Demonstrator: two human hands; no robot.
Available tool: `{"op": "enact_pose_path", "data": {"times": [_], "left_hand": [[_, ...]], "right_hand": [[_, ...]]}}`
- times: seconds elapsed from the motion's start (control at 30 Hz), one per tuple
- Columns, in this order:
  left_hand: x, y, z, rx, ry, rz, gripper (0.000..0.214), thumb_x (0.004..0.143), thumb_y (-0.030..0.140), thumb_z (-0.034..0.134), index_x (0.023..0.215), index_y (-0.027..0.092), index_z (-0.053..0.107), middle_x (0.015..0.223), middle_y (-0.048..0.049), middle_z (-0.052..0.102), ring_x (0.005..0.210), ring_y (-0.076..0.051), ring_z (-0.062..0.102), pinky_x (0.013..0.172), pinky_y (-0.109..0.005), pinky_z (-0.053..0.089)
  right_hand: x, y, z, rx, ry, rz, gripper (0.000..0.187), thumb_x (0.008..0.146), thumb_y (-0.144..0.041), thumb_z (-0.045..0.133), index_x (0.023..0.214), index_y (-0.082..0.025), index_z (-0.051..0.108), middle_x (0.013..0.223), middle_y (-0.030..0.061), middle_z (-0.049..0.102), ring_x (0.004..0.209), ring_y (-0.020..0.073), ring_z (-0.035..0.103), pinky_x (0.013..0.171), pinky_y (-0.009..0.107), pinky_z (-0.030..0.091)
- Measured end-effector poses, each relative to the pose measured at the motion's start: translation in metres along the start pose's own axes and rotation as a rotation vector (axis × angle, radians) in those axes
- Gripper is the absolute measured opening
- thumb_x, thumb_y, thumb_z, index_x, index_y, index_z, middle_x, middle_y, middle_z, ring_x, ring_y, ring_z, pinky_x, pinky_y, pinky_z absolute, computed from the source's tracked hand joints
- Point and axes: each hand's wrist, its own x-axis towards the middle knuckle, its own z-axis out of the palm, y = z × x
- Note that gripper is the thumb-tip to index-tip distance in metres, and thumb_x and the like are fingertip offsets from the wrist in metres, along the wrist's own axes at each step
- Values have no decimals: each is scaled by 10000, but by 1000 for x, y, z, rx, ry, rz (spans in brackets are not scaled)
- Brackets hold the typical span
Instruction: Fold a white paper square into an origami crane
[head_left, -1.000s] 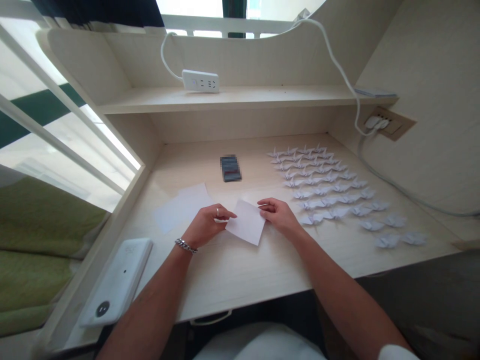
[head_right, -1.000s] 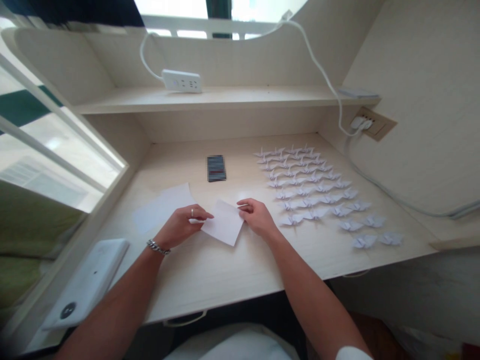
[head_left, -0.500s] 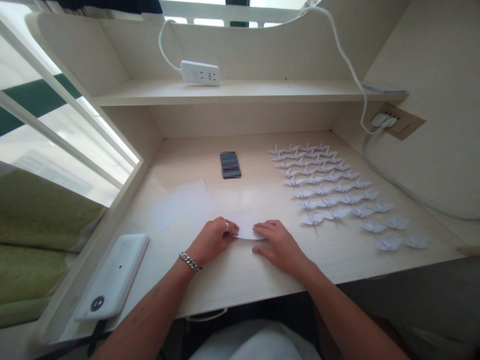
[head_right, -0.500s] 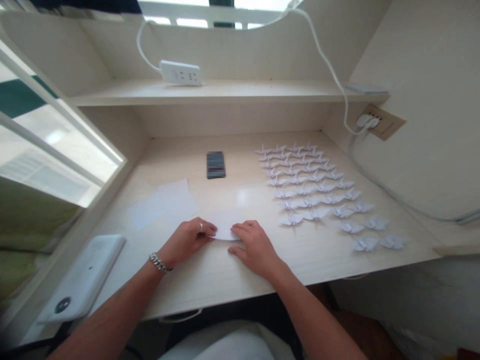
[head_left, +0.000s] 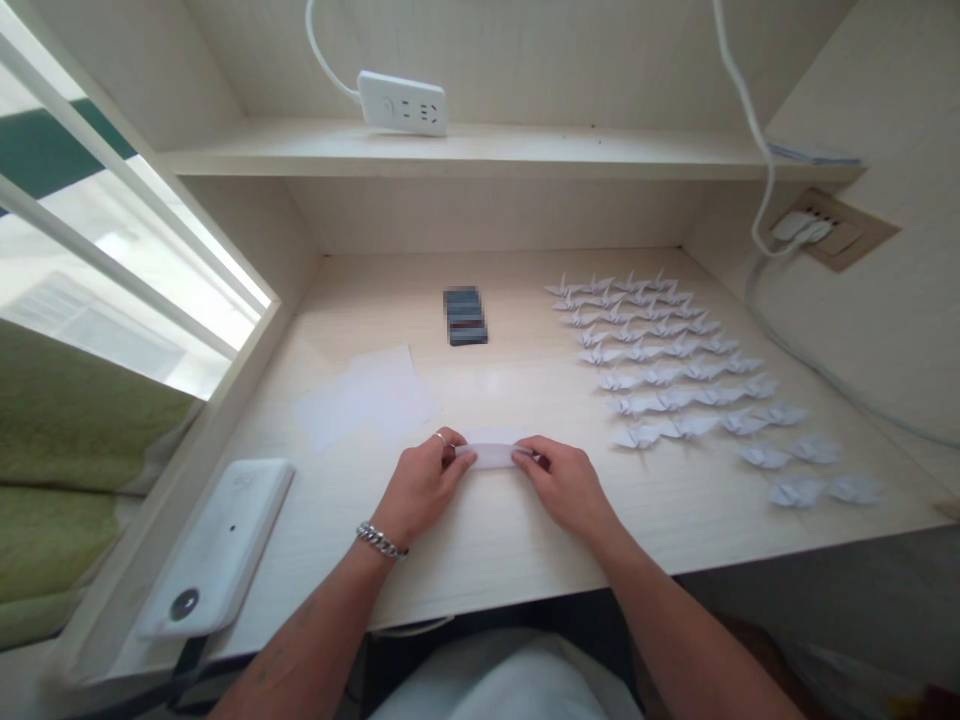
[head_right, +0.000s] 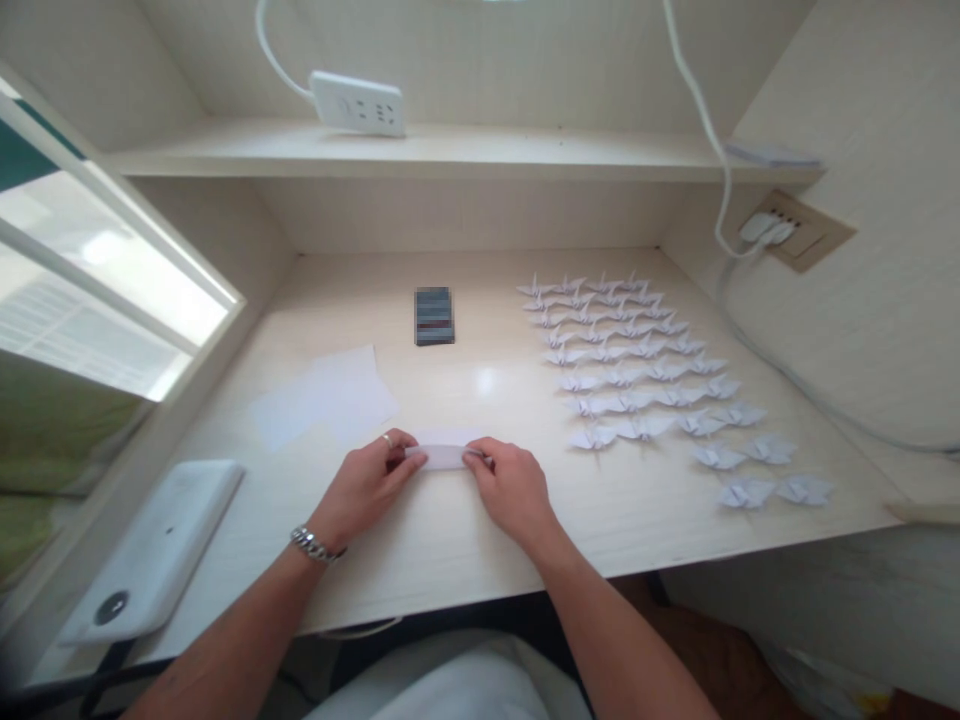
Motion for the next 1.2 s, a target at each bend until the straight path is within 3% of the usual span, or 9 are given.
{"op": "enact_pose_path", "data": {"times": [0.2,0.37,0.57,0.9,1.2], "left_hand": [[9,0,6,-33,74,-144,261,825,412,576,1005,223,574,685,15,696,633,-206,643,607,-298,407],[13,1,8,-3,101,-208,309,821,433,582,1040,217,556,681,16,699,675,-225,662,635,-312,417],[14,3,11,57,134,-255,298,825,424,582,1041,221,547,639,29,683,644,-227,662,605,-311,406],[14,9,6,73,85,-312,311,830,461,554,1045,237,580,679,42,700,667,-205,665,640,-305,436],[17,12,4,130,57,-377,282,813,460,564,1002,250,575,677,58,703,681,-198,673,666,-305,431]], "right_hand": [[15,-1,5,-98,113,147,120,815,-384,629,875,-297,684,746,8,734,668,217,638,551,298,356],[20,-1,6,-123,152,170,150,787,-407,656,881,-290,648,702,7,721,623,209,617,536,299,307],[23,-7,4,-162,88,333,206,767,-452,663,859,-281,591,713,7,714,686,247,641,562,313,323],[27,-20,-4,-231,-9,434,206,790,-463,617,772,-259,601,719,-35,704,700,192,630,591,292,334],[30,-21,-6,-213,-9,479,206,766,-456,640,753,-254,601,704,-37,705,711,190,631,615,290,350]]}}
